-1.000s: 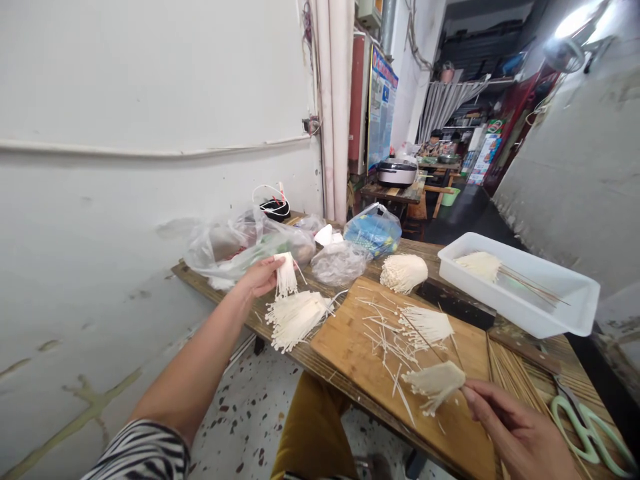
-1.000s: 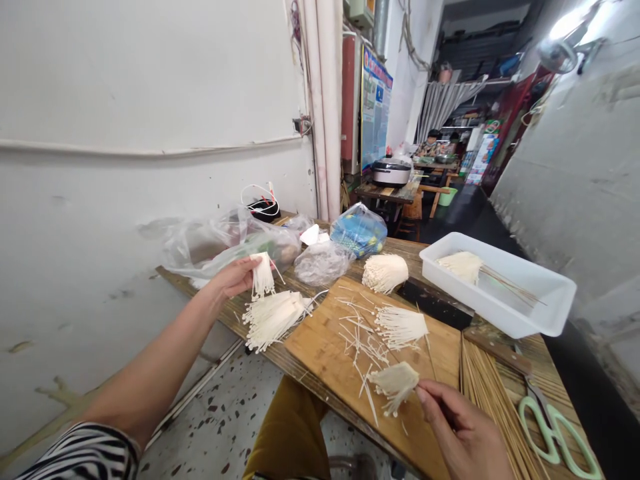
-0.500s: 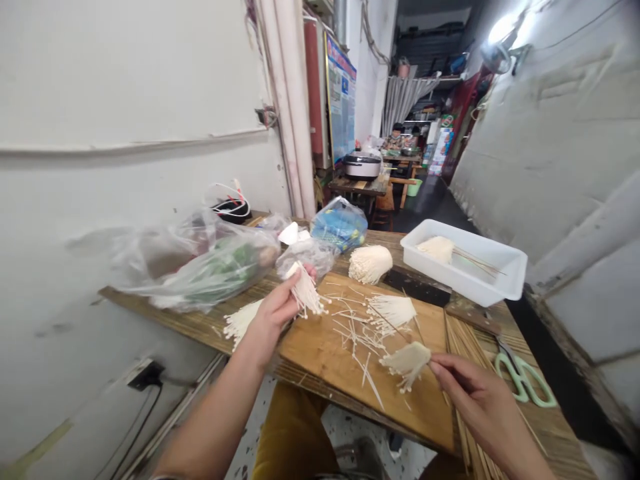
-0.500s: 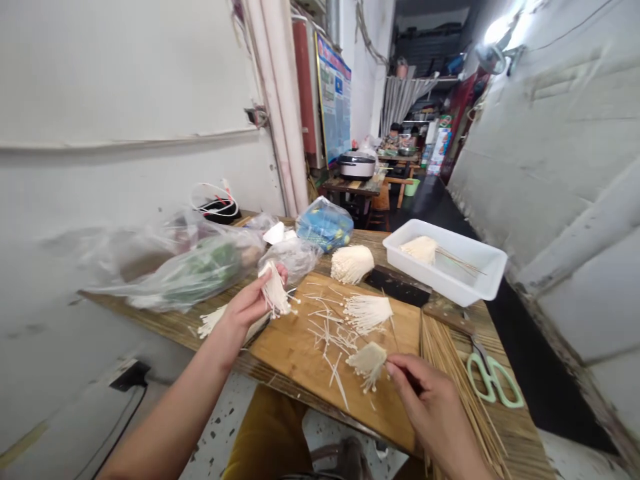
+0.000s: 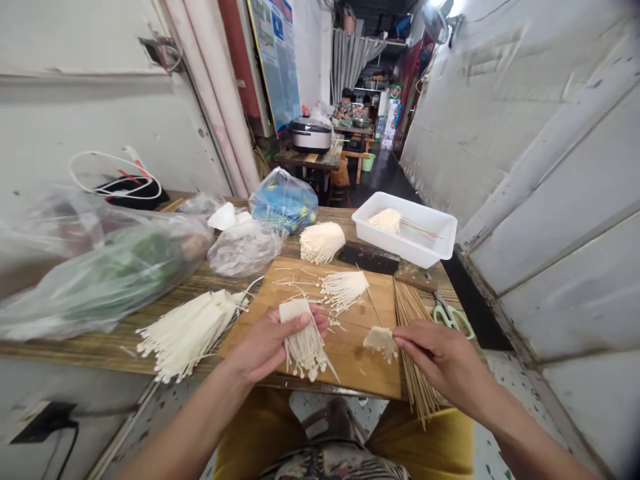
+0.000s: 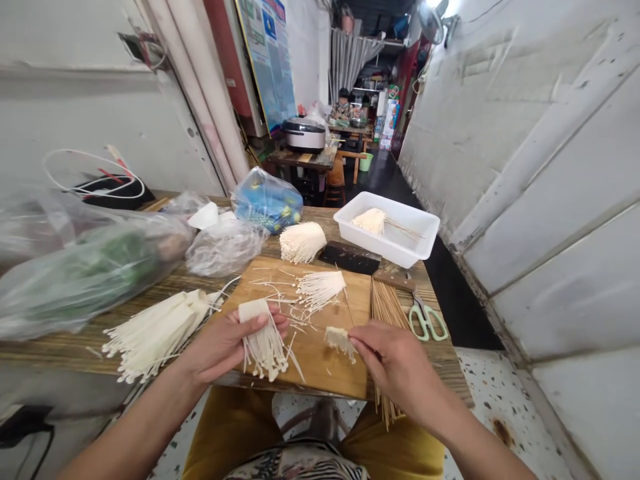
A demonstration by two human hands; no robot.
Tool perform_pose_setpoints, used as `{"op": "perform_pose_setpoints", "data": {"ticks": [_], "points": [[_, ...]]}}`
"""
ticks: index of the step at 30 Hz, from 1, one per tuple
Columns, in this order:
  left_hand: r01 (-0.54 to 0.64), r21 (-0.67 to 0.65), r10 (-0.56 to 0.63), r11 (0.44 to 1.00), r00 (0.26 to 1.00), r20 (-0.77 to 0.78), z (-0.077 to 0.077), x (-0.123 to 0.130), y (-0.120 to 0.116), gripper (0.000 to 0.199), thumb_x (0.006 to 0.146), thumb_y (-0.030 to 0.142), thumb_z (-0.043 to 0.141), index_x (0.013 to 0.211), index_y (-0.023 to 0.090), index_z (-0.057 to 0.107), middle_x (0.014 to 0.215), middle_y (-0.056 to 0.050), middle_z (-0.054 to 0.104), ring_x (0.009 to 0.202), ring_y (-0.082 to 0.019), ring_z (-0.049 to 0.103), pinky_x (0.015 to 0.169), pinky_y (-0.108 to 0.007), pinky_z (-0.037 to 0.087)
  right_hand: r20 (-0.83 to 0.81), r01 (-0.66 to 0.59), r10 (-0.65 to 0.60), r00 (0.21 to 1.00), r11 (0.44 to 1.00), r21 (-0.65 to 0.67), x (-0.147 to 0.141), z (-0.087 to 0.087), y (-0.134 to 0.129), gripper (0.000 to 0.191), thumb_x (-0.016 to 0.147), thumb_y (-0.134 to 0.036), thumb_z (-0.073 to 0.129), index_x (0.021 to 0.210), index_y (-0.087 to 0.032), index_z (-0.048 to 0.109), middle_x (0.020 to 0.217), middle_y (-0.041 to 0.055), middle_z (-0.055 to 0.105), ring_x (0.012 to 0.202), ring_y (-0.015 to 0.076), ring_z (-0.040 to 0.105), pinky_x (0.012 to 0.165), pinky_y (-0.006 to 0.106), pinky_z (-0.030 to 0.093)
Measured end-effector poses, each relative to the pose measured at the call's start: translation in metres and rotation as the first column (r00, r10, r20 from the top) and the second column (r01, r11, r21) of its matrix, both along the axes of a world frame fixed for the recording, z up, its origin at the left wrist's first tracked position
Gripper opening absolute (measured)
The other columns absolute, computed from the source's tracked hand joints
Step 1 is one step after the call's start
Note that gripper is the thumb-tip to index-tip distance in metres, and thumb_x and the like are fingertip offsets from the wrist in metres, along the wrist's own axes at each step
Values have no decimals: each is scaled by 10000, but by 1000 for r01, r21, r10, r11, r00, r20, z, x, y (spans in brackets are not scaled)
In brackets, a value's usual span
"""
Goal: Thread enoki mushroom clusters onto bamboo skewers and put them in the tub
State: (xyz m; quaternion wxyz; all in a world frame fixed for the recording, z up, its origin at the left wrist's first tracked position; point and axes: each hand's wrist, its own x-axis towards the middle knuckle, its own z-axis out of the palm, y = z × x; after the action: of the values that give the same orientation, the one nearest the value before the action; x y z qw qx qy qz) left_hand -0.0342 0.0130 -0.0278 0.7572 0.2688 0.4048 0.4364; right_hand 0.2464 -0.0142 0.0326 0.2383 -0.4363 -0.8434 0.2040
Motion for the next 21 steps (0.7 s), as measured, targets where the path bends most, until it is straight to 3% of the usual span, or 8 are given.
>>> {"op": "perform_pose_setpoints", "data": {"ticks": [8,21], "points": [[-2,-80,3,997,1000,15,23,9,-13,342,547,210,862,841,127,709,795,-84,755,743,-227,713,754,-349,582,21,-23,24,1000,999,-23,1,4,-7,280,963,-234,403,875,-164,660,745,50,630,667,138,569,623,237,418],[57,-65,-54,996,997,51,26,7,-14,282,572,200,849,817,126,731,785,-85,755,727,-229,715,703,-324,581,32,-38,38,999,999,-30,4,7,-12,275,961,-212,395,883,-168,654,740,50,620,662,140,565,618,243,418]]}}
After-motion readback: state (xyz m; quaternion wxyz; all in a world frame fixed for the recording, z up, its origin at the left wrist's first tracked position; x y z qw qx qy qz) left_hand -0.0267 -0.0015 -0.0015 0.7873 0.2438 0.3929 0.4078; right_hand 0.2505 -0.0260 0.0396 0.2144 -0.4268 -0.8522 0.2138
